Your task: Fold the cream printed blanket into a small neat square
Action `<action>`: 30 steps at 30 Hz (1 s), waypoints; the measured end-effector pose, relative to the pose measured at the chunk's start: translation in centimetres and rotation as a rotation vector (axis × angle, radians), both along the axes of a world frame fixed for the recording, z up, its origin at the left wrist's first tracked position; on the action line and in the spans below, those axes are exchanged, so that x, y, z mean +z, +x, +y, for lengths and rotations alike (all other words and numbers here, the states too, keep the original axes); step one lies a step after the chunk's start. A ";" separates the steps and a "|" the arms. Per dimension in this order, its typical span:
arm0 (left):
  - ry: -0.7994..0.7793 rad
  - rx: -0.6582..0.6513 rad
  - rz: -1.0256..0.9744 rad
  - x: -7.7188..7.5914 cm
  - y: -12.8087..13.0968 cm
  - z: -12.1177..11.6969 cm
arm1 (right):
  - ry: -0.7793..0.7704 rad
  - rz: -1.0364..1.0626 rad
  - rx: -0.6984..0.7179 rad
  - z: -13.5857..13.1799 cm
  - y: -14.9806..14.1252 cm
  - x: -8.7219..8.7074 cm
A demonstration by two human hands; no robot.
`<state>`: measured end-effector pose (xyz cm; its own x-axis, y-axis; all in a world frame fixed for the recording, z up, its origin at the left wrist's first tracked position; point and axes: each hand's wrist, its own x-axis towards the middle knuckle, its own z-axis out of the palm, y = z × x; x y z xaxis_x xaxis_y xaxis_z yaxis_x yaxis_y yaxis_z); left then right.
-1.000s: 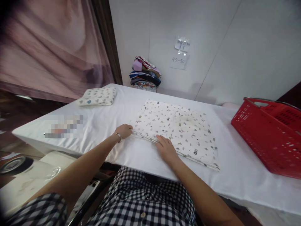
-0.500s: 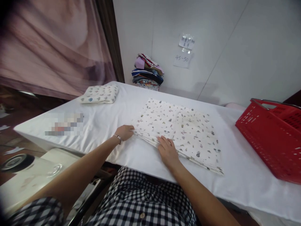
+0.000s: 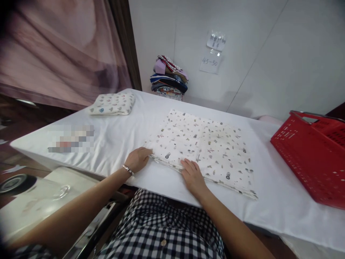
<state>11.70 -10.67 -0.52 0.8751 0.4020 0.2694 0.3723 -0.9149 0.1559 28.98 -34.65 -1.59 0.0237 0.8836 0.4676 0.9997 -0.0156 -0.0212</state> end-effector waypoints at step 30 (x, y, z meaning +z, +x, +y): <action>0.151 -0.401 -0.159 -0.7 4.4 -7.7 | 0.029 0.196 0.041 0.2 0.0 -0.3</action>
<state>16.15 -18.33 -1.19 0.8967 -0.0144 0.4425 -0.0338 -0.9988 0.0358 28.97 -34.44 -1.85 0.0815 0.8719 0.4829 0.9761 0.0281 -0.2156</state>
